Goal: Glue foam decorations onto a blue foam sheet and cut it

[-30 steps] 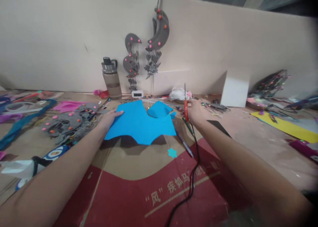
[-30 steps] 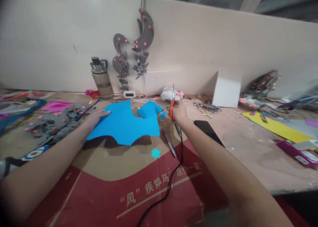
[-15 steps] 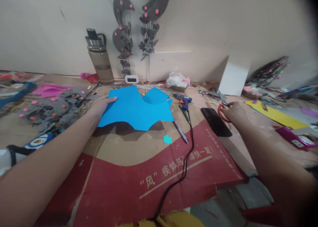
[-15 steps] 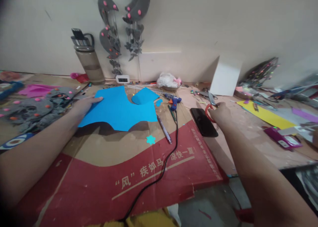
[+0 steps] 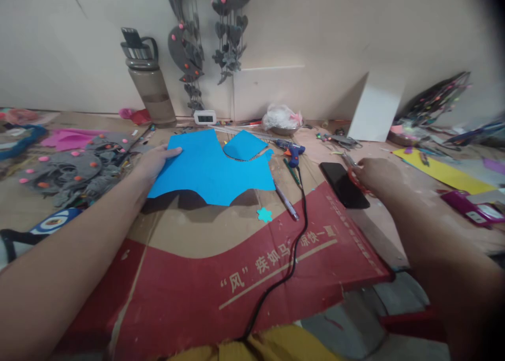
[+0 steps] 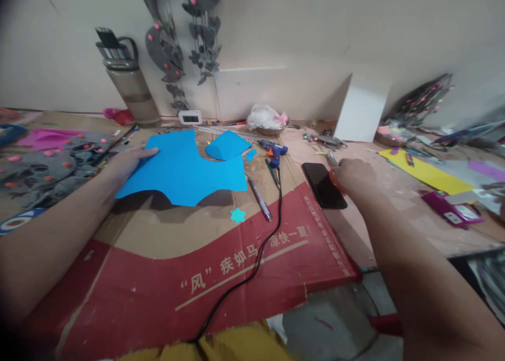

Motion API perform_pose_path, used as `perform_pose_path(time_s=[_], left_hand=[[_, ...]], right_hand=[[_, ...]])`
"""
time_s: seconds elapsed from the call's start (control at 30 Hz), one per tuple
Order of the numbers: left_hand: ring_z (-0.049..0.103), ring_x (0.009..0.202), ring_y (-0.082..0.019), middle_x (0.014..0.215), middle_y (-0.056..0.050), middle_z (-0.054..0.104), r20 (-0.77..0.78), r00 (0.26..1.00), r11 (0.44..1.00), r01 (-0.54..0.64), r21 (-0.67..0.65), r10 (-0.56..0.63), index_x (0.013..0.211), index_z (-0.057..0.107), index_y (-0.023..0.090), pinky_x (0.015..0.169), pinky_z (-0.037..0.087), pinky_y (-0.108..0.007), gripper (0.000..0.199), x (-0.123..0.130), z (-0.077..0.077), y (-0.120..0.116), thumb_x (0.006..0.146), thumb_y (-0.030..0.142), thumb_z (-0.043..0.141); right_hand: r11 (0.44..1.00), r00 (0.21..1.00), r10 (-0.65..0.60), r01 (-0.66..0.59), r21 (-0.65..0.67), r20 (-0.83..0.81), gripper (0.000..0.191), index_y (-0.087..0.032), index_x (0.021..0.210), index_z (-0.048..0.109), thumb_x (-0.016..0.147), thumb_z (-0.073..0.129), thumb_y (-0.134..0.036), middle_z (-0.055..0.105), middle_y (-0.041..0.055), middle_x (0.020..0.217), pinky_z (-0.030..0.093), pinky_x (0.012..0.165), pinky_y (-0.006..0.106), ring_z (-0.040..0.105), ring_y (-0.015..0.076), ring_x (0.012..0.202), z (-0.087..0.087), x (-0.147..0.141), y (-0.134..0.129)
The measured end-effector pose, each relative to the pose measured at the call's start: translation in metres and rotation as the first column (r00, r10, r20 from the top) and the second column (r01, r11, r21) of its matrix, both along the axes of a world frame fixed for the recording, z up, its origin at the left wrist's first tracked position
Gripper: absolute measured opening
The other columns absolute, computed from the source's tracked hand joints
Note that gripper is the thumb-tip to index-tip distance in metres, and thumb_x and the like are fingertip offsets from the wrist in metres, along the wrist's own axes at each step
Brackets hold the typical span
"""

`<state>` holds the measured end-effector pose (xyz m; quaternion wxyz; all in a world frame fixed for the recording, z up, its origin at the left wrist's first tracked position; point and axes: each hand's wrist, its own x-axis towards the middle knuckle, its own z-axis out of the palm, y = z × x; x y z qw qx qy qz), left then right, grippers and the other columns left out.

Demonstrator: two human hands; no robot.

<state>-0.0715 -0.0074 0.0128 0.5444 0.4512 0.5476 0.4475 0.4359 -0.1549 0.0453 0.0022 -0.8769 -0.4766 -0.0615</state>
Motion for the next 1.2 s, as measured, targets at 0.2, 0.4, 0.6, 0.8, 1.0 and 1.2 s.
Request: perform_pose_path(time_s=[0.2, 0.4, 0.6, 0.8, 1.0, 1.2], left_hand=[[0.072, 0.068, -0.018, 0.094, -0.006, 0.078, -0.037, 0.997, 0.998, 0.061, 0.004, -0.061, 0.124, 0.065, 0.016, 0.08, 0.063, -0.041, 0.038, 0.0, 0.004, -0.003, 0.087, 0.021, 0.067], [0.071, 0.066, -0.02, 0.09, -0.005, 0.078, -0.062, 0.987, 0.989, 0.151, -0.002, -0.151, 0.125, 0.065, 0.018, 0.073, 0.062, -0.039, 0.038, 0.001, 0.007, -0.007, 0.088, 0.02, 0.064], [0.07, 0.064, -0.021, 0.085, -0.003, 0.076, -0.141, 0.983, 0.992, 0.121, 0.016, -0.118, 0.117, 0.067, 0.019, 0.067, 0.061, -0.037, 0.038, 0.001, 0.002, -0.002, 0.08, 0.023, 0.074], [0.073, 0.07, -0.024, 0.093, -0.007, 0.078, -0.135, 0.989, 0.998, 0.065, -0.01, -0.066, 0.108, 0.071, 0.022, 0.067, 0.063, -0.038, 0.035, 0.002, 0.002, -0.003, 0.074, 0.029, 0.077], [0.075, 0.085, -0.027, 0.098, -0.007, 0.078, -0.077, 0.997, 0.999, -0.028, 0.032, 0.031, 0.106, 0.071, 0.023, 0.074, 0.063, -0.039, 0.036, 0.006, 0.001, -0.006, 0.071, 0.026, 0.077], [0.074, 0.086, -0.025, 0.104, -0.01, 0.077, -0.374, 0.926, 0.985, 0.011, 0.171, 0.054, 0.106, 0.069, 0.019, 0.076, 0.061, -0.038, 0.031, 0.009, -0.003, -0.008, 0.078, 0.03, 0.072]], right_hand=[[0.652, 0.674, 0.738, -0.705, 0.279, -0.022, 0.026, -0.022, 0.113, 0.07, 0.095, 0.051, -0.023, 0.071, 0.0106, 0.112, 0.049, 0.094, 0.038, 0.064, 0.0242, 0.103, 0.008, -0.087, 0.0], [0.114, 0.11, 0.992, -0.992, 0.048, -0.067, 0.033, -0.019, 0.098, 0.071, 0.1, 0.039, -0.012, 0.068, 0.0126, 0.111, 0.05, 0.094, 0.044, 0.058, 0.0243, 0.106, -0.002, -0.137, 0.004], [0.013, 0.011, 0.998, -1.0, 0.022, -0.065, 0.034, -0.018, 0.096, 0.07, 0.102, 0.036, -0.013, 0.068, 0.0132, 0.106, 0.053, 0.092, 0.043, 0.059, 0.023, 0.105, -0.007, -0.128, 0.009], [0.031, 0.031, 0.996, -1.0, 0.001, 0.078, 0.028, -0.016, 0.107, 0.064, 0.101, 0.036, -0.015, 0.067, 0.0155, 0.112, 0.051, 0.092, 0.043, 0.058, 0.0245, 0.105, -0.011, -0.112, 0.013], [0.214, 0.271, 0.951, -0.924, 0.318, 0.15, 0.011, -0.022, 0.096, 0.052, 0.088, 0.046, -0.015, 0.06, 0.012, 0.095, 0.048, 0.082, 0.044, 0.054, 0.0262, 0.091, -0.014, -0.123, 0.019], [0.105, 0.125, 0.992, -0.872, 0.477, 0.011, 0.007, -0.024, 0.087, 0.049, 0.088, 0.046, -0.017, 0.056, 0.0071, 0.086, 0.047, 0.076, 0.037, 0.054, 0.0229, 0.083, -0.005, -0.158, 0.01]])
